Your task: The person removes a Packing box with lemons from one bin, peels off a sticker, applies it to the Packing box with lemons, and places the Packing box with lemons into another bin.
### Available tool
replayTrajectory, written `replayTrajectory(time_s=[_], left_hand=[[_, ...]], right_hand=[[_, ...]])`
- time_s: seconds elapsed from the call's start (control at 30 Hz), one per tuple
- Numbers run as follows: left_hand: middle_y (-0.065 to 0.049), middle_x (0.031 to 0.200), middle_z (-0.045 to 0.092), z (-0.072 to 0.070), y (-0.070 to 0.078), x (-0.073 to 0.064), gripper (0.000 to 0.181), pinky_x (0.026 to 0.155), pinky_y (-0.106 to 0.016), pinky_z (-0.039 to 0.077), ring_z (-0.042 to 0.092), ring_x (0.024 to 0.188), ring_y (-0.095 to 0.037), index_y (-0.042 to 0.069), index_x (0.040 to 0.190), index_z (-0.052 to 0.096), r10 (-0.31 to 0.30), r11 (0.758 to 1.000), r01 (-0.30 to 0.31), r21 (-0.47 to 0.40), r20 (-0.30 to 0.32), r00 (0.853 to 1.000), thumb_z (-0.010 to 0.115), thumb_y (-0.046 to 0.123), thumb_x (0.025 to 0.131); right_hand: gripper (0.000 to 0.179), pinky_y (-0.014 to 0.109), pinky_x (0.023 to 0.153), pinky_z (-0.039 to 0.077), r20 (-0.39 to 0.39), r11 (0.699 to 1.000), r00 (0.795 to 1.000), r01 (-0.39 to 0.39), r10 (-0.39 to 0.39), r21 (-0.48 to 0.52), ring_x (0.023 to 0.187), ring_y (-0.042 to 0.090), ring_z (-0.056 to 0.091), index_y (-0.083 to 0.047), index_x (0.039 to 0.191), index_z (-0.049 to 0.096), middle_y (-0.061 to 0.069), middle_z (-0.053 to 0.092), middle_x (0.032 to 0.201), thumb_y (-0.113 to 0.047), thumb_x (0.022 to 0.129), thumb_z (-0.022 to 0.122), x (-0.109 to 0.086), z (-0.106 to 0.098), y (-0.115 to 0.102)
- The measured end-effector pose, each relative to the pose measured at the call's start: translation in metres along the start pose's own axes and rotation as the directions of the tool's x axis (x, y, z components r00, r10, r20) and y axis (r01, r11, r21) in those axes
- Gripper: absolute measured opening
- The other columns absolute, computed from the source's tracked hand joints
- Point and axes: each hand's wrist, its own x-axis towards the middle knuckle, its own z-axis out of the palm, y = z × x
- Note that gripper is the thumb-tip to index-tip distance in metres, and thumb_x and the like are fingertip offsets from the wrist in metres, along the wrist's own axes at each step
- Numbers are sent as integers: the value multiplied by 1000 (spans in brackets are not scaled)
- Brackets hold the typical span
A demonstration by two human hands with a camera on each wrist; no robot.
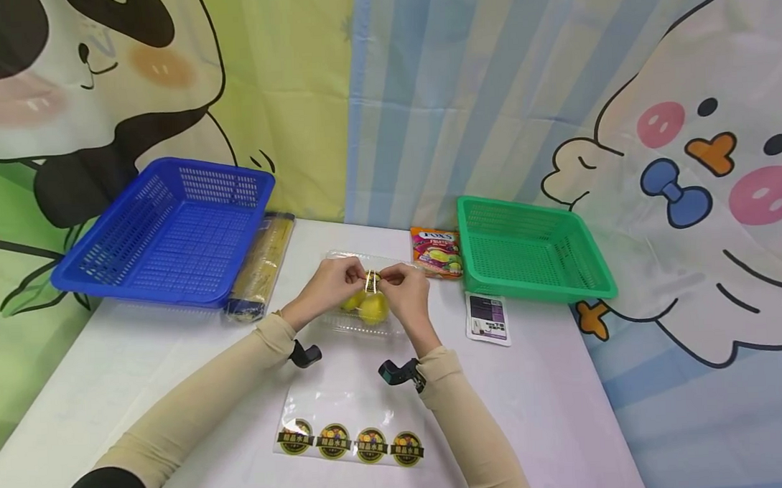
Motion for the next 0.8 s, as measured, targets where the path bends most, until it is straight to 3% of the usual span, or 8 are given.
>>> replayTrajectory(time_s=[0.37, 0.8], left_hand=[[-4, 79, 67, 1, 0, 2, 8, 66, -26, 50, 59, 71, -15, 8, 87, 69, -23, 999, 23, 36, 9, 1000, 66, 0, 89], [-6, 78, 66, 2, 4, 7, 8, 65, -28, 49, 58, 69, -17, 7, 84, 67, -39, 993, 32, 114, 64, 997, 68, 1, 89]], right_hand=[[10, 33, 73, 61, 17, 999, 1000, 5, -4, -50, 84, 24, 73, -5, 98, 80, 11, 78, 92, -5, 88, 77, 1, 2, 1], [10, 34, 70, 61, 23, 985, 994, 108, -106, -131, 80, 24, 72, -2, 97, 79, 12, 77, 91, 0, 88, 74, -1, 6, 0]])
